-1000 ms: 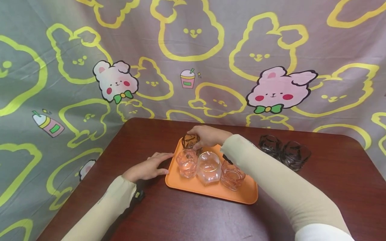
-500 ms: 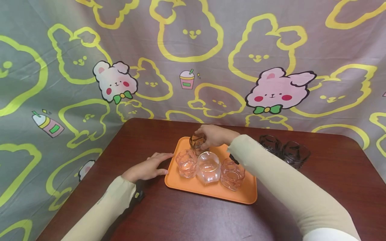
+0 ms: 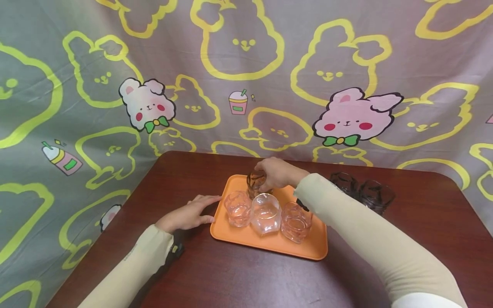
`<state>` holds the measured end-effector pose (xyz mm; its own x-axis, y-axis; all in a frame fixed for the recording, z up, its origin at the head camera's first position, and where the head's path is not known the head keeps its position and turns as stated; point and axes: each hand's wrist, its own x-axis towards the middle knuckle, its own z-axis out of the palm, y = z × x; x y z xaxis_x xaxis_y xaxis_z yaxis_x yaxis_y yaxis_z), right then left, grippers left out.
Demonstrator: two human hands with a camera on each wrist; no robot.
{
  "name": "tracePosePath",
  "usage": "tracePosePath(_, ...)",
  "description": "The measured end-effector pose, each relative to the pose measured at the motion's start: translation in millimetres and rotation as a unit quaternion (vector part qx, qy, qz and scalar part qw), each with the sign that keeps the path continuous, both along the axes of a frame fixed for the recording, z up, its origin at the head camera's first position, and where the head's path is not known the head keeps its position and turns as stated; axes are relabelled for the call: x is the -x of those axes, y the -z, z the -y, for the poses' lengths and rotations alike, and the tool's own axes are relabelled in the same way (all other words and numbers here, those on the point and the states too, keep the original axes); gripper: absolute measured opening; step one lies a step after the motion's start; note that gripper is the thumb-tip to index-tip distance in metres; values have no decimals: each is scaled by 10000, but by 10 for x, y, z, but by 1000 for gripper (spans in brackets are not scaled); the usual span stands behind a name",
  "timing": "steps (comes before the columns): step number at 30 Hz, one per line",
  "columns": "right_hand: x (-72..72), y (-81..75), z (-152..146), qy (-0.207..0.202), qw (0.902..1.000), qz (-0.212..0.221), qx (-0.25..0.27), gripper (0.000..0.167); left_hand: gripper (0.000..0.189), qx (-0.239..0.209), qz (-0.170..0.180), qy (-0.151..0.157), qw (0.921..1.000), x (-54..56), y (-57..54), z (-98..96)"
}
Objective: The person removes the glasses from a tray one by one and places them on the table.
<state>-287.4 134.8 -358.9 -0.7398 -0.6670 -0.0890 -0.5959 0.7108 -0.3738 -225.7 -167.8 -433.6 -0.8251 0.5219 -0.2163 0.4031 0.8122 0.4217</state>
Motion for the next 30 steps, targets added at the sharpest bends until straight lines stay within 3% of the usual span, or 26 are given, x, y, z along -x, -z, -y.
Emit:
tracePosePath(8, -17, -19, -125, 453, 9972, -98, 580, 66, 67, 35, 15, -37, 10000, -8, -13, -19)
tracePosePath(16, -117, -230, -363, 847, 9855, -761, 1261, 60, 68, 47, -58, 30, 10000, 4, 7, -4)
tracePosePath(23, -335, -417, -677, 1255, 9767, -1170, 1289, 61, 68, 26, -43, 89, 9999, -9, -5, 3)
tracePosePath(30, -641, -483, -1000, 1513, 9713, -1493, 1066, 61, 67, -2, -82, 91, 9999, -22, 0, 15)
